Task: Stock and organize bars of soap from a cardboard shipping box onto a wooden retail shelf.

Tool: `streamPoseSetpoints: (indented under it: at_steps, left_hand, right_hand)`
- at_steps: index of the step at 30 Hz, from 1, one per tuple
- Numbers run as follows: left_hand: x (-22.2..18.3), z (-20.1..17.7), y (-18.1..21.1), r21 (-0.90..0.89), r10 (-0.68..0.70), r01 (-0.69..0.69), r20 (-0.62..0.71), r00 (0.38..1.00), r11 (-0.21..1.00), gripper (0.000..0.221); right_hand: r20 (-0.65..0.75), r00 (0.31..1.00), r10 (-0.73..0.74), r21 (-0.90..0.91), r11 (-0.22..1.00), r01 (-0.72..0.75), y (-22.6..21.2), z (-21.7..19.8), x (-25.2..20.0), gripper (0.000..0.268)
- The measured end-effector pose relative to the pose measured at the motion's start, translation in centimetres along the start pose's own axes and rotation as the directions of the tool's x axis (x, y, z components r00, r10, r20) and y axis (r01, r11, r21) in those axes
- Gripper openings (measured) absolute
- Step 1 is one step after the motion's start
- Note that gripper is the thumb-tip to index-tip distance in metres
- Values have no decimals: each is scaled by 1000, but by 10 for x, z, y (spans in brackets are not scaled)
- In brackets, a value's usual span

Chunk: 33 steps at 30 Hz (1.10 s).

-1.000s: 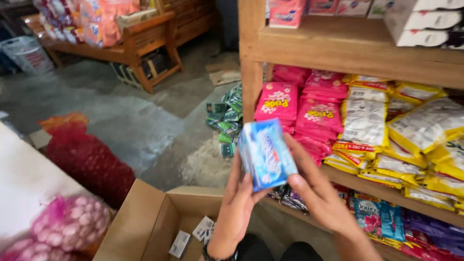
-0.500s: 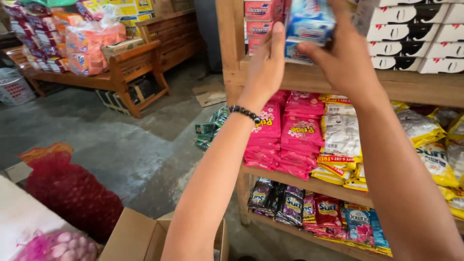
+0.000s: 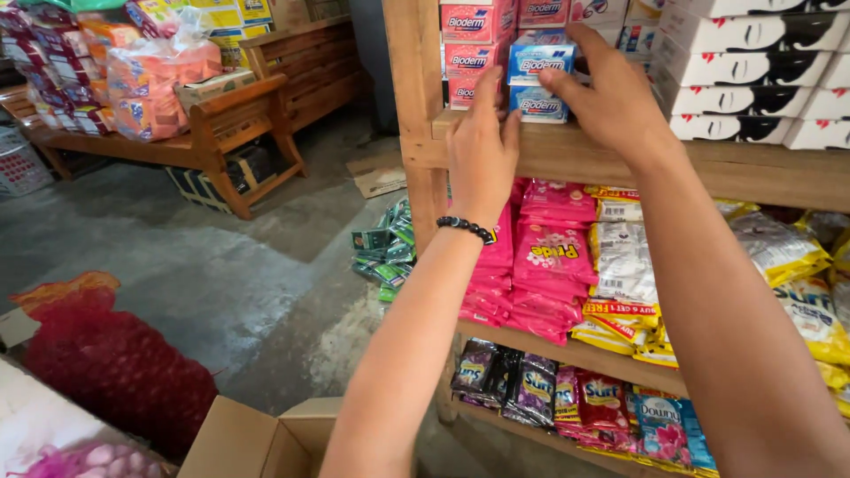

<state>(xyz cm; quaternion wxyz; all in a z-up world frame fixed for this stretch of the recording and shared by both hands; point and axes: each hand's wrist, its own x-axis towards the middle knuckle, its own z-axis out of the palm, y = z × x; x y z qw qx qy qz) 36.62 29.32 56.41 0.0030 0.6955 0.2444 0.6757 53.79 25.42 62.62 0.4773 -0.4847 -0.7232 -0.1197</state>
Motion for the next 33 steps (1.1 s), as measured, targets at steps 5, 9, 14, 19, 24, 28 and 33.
streamPoseSetpoints:
  at_steps: [5,9,14,19,24,28,33]
  left_hand:
    - [-11,7,-10,72,53,-44,-120,991,996,34]
    - [-12,5,1,283,145,-141,5,989,949,30]
    - [-10,8,8,384,151,-154,39,988,910,40]
    - [-8,10,14,456,151,-155,47,987,876,49]
    - [-7,16,16,484,133,-123,14,991,867,53]
    - [-6,22,13,515,154,-124,-15,988,848,56]
    - [-8,19,16,510,164,-138,-6,987,849,54]
  right_hand:
    - [-23,995,99,-15,995,-99,10,17,14,62]
    - [-55,998,-15,4,1000,15,28,27,22,62]
    - [-23,999,25,-7,1000,-25,30,27,28,60]
    - [49,999,-12,239,971,0,33,23,26,34]
    - [91,992,85,463,879,-117,37,25,26,28]
    - [-34,997,-63,90,994,66,64,30,29,24]
    - [-44,997,-69,-108,992,64,64,32,28,21]
